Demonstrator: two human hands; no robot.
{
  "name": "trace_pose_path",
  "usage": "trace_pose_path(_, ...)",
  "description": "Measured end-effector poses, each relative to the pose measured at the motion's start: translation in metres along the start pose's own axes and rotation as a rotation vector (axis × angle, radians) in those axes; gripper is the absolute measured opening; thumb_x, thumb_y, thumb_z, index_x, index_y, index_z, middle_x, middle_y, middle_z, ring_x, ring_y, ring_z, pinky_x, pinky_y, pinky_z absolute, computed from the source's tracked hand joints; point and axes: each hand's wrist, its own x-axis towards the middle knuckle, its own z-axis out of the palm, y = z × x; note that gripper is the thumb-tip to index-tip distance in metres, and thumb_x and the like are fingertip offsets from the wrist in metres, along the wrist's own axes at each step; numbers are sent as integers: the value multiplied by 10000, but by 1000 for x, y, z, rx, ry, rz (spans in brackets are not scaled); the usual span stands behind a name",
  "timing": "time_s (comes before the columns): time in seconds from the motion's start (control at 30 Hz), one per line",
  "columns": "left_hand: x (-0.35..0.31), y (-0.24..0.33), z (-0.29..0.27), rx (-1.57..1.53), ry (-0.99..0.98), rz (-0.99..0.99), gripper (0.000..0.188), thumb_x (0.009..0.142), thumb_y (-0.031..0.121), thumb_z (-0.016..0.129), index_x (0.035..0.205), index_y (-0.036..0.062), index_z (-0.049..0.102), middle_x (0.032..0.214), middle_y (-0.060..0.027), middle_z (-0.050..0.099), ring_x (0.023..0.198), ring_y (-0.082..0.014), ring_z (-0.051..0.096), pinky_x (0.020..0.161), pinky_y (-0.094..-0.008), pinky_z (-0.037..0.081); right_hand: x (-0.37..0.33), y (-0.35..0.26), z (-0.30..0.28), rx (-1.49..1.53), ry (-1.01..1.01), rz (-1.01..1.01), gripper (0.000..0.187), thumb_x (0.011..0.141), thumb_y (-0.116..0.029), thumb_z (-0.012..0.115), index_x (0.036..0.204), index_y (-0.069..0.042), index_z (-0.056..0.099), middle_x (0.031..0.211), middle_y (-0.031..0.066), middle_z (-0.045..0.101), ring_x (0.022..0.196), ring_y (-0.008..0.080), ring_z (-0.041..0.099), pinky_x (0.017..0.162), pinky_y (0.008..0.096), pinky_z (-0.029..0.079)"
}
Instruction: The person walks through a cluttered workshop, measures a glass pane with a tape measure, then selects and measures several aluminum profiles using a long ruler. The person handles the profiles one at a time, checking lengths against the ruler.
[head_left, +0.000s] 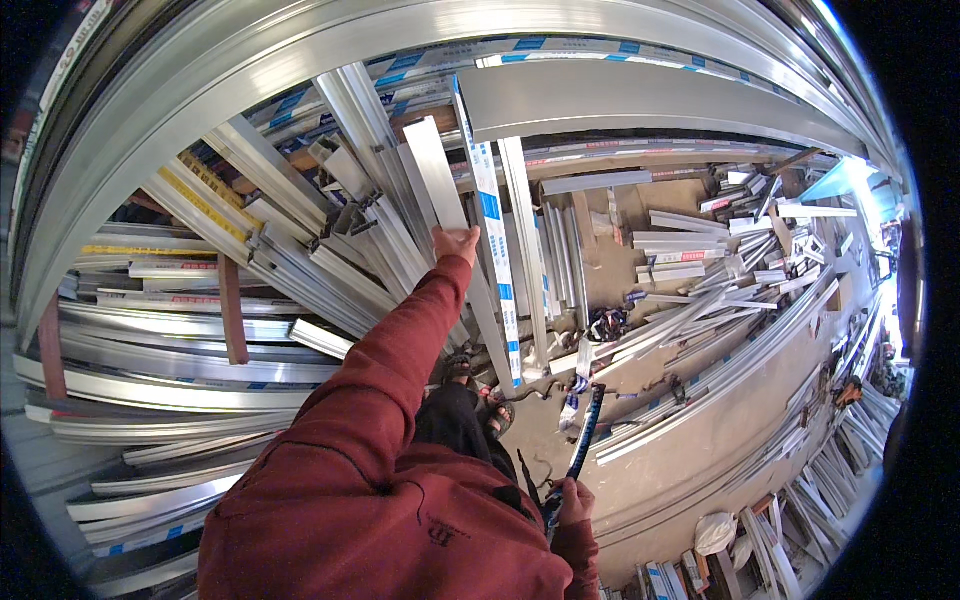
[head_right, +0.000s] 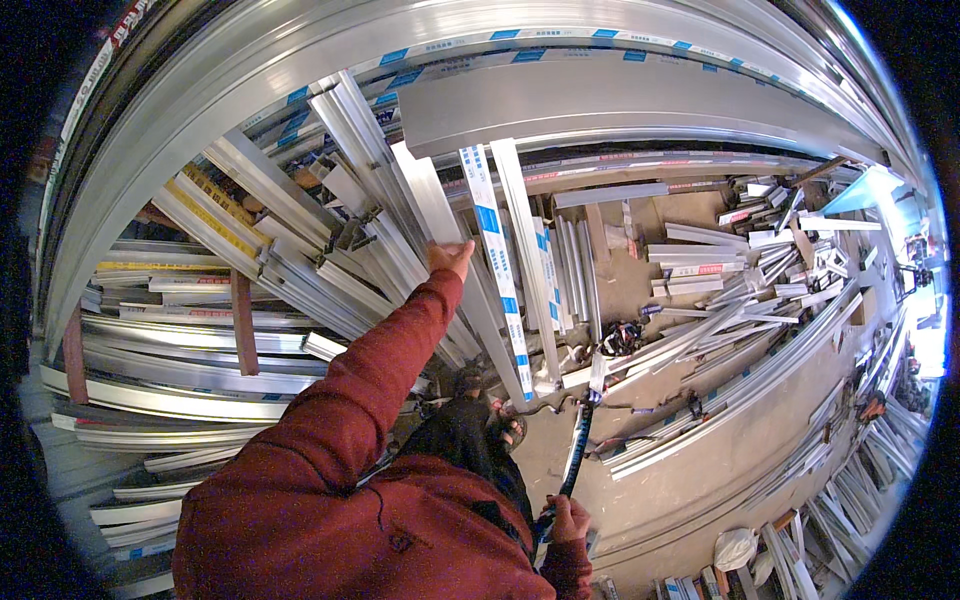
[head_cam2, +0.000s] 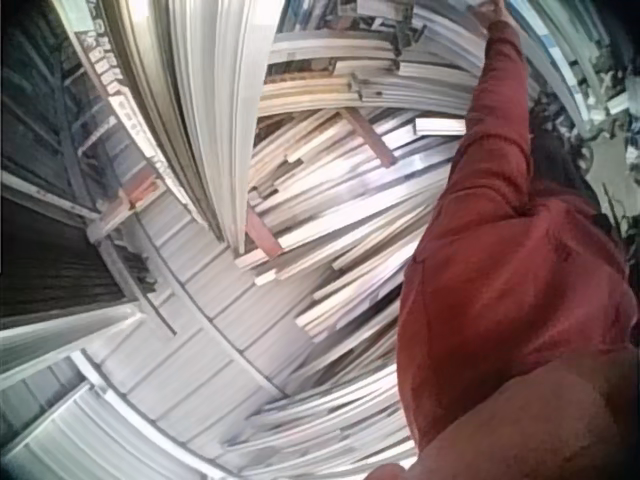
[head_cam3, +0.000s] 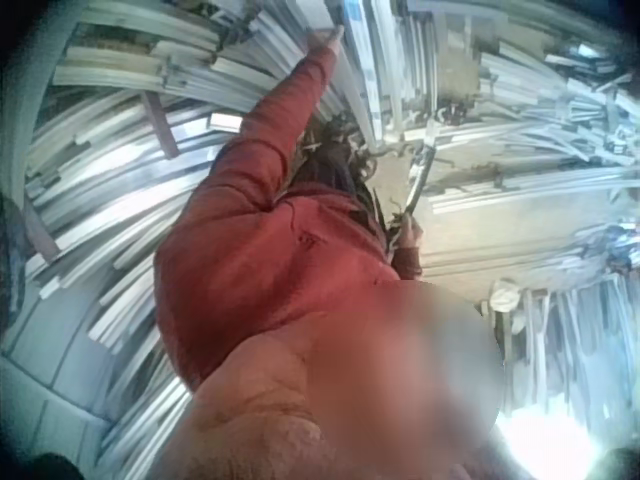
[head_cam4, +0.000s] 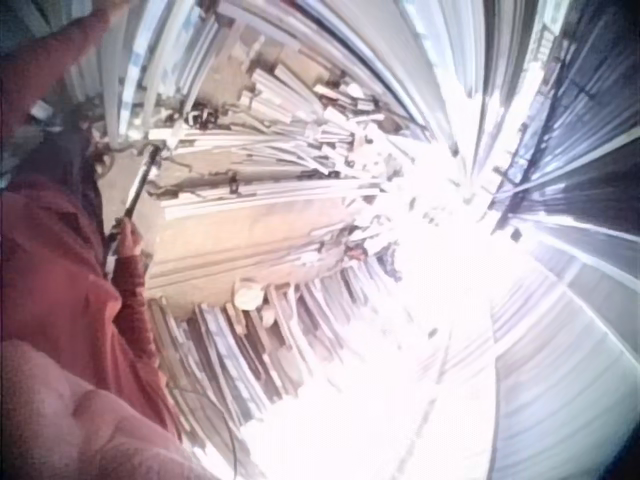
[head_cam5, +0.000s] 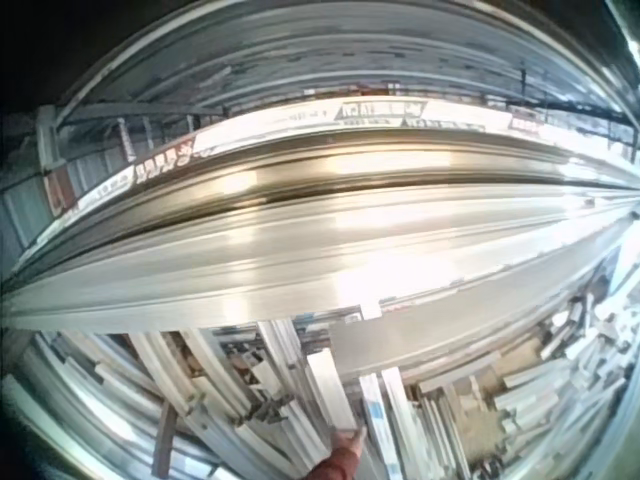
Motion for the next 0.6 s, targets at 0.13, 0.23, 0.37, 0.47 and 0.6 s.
trace_pose_path(0.13, -27, 29, 3, -22, -31, 30, 593, 671, 222, 795, 1022, -31, 390, 858, -163, 618, 826, -286, 618, 738, -395, 493, 4, -7, 8, -3, -21, 20, 315, 920, -277, 523, 804, 2, 615, 679, 64, 611, 559, 135, 571, 530, 258, 466)
trace_pose_path(0.23, -77, 77, -17, 90, -153, 41, 493, 700, 192, 741, 1007, -20, 419, 870, -147, 636, 789, -280, 624, 742, -375, 496, 14, -37, 30, -38, -83, 19, 304, 916, -256, 520, 816, 13, 619, 678, 57, 604, 569, 128, 563, 533, 257, 459)
trace_pose_path(0.37, -123, 69, -41, 13, -444, -10, 406, 721, 147, 673, 1030, -11, 462, 912, -125, 633, 839, -233, 617, 761, -345, 495, 29, -111, 77, -171, -259, -91, 298, 905, -234, 526, 834, 30, 644, 673, 29, 590, 596, 101, 536, 555, 241, 436)
trace_pose_path(0.47, -154, 54, -50, -303, -577, 41, 534, 687, 192, 756, 1111, 14, 486, 956, -88, 627, 878, -186, 601, 781, -337, 491, 46, -133, 96, -231, -404, -352, 271, 908, -216, 536, 839, 9, 670, 676, 11, 596, 616, 68, 497, 565, 228, 399)
trace_pose_path(0.6, -196, 48, -60, -183, -589, 202, 598, 648, 211, 823, 1125, 56, 496, 952, -40, 622, 864, -163, 592, 779, -331, 491, 38, -153, 112, -192, -512, -457, 271, 915, -226, 554, 826, 2, 668, 690, 9, 606, 630, 73, 511, 577, 232, 414)
